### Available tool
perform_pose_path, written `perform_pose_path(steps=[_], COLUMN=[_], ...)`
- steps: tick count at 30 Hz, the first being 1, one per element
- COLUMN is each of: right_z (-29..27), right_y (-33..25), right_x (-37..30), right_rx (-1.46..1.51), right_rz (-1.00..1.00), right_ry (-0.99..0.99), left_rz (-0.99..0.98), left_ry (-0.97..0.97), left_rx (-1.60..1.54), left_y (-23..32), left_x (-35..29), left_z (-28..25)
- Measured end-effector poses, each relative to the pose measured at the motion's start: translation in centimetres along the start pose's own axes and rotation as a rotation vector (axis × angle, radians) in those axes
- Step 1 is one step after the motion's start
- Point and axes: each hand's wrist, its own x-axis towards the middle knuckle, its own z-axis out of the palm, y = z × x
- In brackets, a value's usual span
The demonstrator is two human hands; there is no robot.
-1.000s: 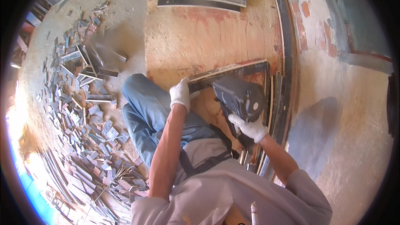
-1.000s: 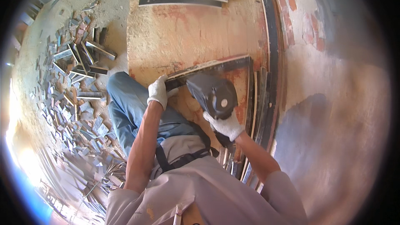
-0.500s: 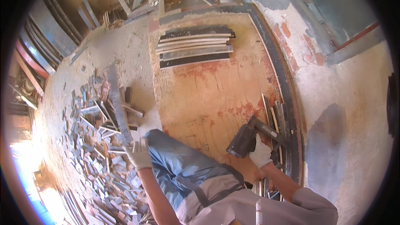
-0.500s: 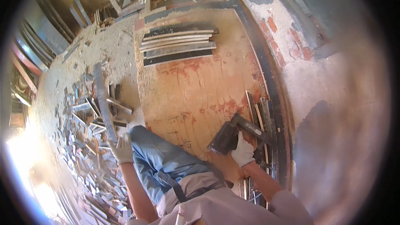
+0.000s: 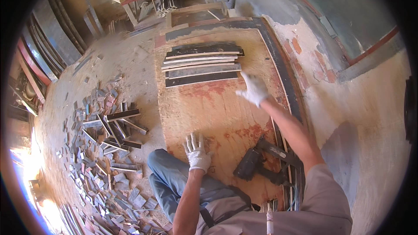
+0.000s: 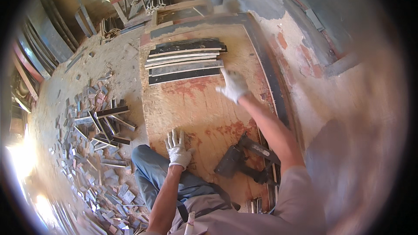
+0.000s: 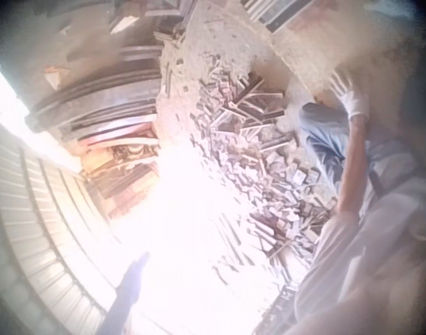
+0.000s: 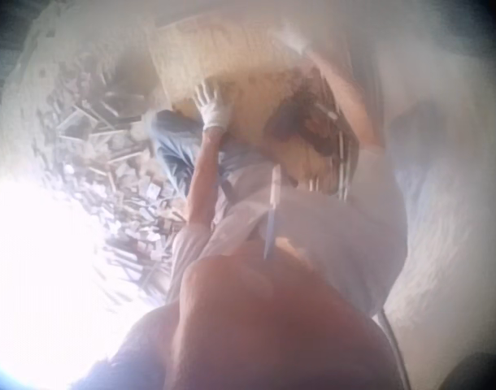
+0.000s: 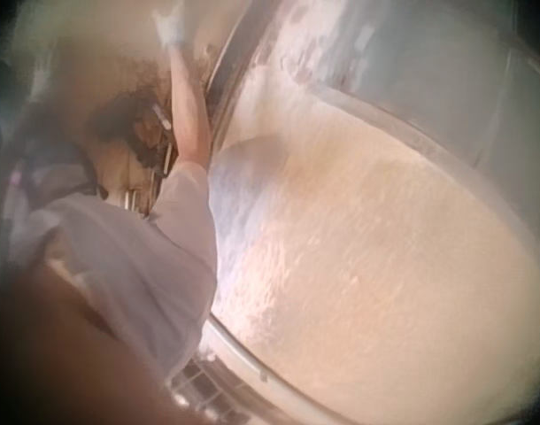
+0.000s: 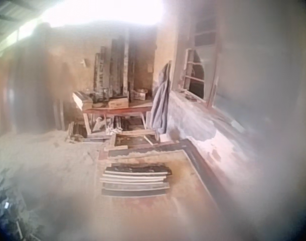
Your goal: The person sits on the floor and assembles a wooden frame by placing thin wooden strips onto a larger board. They use a nail gun to secure the strips in place, repeating the process for multiple strips.
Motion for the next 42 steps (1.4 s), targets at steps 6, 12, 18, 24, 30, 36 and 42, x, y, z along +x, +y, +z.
perform_pose_path(steps=[6, 12, 18, 24, 30, 36, 42], right_z=[1.9, 2.0, 2.6, 3.5, 2.3, 2.6, 3.8], right_y=[1.0, -1.4, 1.6, 0.6, -1.5, -0.4, -3.4], right_x=[16.3, 19.9, 19.6, 16.7, 14.1, 1.9, -6.8], right_rx=[-0.211, -0.3, -0.281, -0.201, -0.034, 0.413, 0.441], right_rz=[-0.047, -0.15, -0.291, -0.219, -0.1, -0.264, -0.347], right_ry=[-0.077, -0.227, -0.177, -0.06, -0.138, -0.197, -0.536], left_rz=[-0.026, -0.074, -0.063, -0.042, -0.041, -0.136, -0.364], left_ry=[0.013, -0.002, 0.01, 0.025, -0.007, 0.359, 0.643], left_rx=[-0.059, -0.092, -0.095, -0.075, -0.096, -0.748, -0.917], left_y=[-0.2, -0.2, 0.4, -0.3, -0.5, -2.8, -11.3], left_x=[0.4, 0.0, 0.4, 0.5, 0.3, 1.1, 2.1], left_z=[0.8, 0.4, 0.6, 0.1, 0.0, 0.7, -3.1])
